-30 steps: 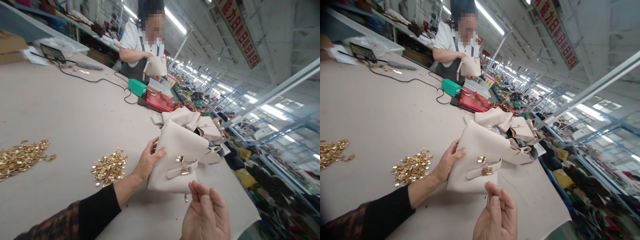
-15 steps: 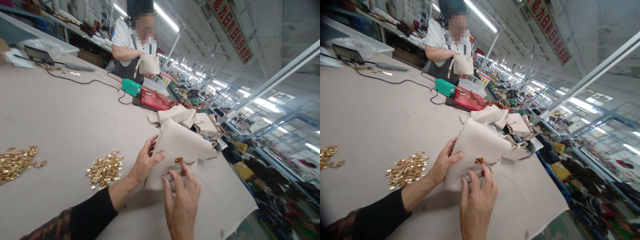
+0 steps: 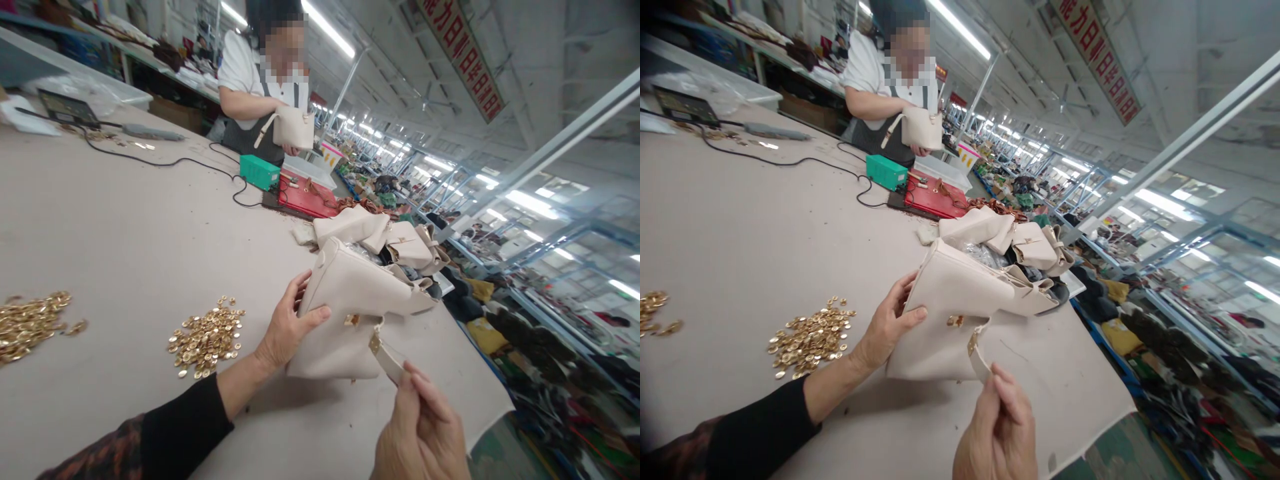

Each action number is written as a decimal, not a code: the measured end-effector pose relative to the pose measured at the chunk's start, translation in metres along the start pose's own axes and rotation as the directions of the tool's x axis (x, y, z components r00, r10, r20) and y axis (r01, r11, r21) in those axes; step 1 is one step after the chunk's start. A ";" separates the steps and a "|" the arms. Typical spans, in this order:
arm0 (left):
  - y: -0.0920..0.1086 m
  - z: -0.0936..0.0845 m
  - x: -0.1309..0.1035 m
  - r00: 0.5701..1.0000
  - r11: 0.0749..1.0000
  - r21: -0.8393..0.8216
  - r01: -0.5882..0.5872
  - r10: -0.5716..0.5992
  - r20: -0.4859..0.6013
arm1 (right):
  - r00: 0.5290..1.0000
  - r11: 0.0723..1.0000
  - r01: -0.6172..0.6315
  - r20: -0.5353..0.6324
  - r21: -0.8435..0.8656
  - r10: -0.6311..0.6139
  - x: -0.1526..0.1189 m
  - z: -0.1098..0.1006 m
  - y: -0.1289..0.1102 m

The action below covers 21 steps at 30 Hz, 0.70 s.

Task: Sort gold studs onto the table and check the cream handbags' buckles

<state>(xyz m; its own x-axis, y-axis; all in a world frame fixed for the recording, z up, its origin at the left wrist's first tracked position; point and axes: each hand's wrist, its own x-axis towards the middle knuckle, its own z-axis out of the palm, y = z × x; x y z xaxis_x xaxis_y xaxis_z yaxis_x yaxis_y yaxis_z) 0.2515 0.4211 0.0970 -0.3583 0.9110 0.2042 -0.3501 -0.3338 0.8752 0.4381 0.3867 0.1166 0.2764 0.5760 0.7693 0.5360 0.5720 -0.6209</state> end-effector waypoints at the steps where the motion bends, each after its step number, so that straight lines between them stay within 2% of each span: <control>1: 0.000 0.000 -0.001 1.000 1.000 0.007 -0.003 0.003 0.006 | 1.000 0.999 -0.014 0.012 0.029 0.013 -0.001 0.002 -0.003; 5: 0.002 0.002 -0.003 0.999 1.000 -0.003 -0.018 0.018 0.037 | 0.997 0.998 0.048 0.053 0.048 -0.050 -0.012 0.021 -0.016; 7: 0.002 0.003 -0.003 0.999 0.999 -0.025 -0.019 0.020 0.040 | 0.994 0.996 0.031 0.101 0.085 -0.039 -0.019 0.030 -0.022; 9: 0.001 0.002 -0.002 0.999 0.999 -0.048 -0.017 0.018 0.032 | 0.984 0.991 -0.003 0.176 0.135 -0.021 -0.024 0.034 -0.025; 11: 0.000 0.001 0.000 0.999 0.998 -0.066 -0.018 0.020 0.028 | 0.979 0.989 0.021 0.197 0.143 -0.049 -0.026 0.032 -0.024; 13: -0.001 0.000 0.001 0.999 0.997 -0.078 -0.014 0.017 0.035 | 0.981 0.994 0.089 0.168 0.070 -0.100 -0.022 0.027 -0.018; 16: 0.000 0.000 0.002 0.998 0.996 -0.086 0.013 -0.008 0.055 | 0.970 0.969 0.212 0.147 -0.129 -0.193 -0.009 0.016 -0.007; 18: 0.001 0.001 0.001 0.998 0.997 -0.080 0.016 -0.012 0.060 | 0.931 0.914 0.333 0.236 -0.231 -0.280 0.000 0.010 -0.001; 19: 0.001 0.001 0.001 0.998 0.997 -0.076 0.009 -0.004 0.060 | 0.895 0.883 0.397 0.317 -0.250 -0.313 0.003 0.009 0.001; 21: 0.002 0.002 0.000 0.998 0.998 -0.067 -0.006 0.011 0.065 | 0.796 0.832 0.499 0.507 -0.241 -0.331 0.006 0.007 0.002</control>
<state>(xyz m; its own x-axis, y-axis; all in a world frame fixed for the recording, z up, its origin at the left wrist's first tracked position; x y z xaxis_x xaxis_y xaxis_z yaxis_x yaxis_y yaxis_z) 0.2521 0.4209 0.0994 -0.3046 0.9213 0.2416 -0.4050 -0.3549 0.8426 0.4353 0.3953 0.1185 -0.3616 0.5650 0.7416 0.7762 0.6231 -0.0962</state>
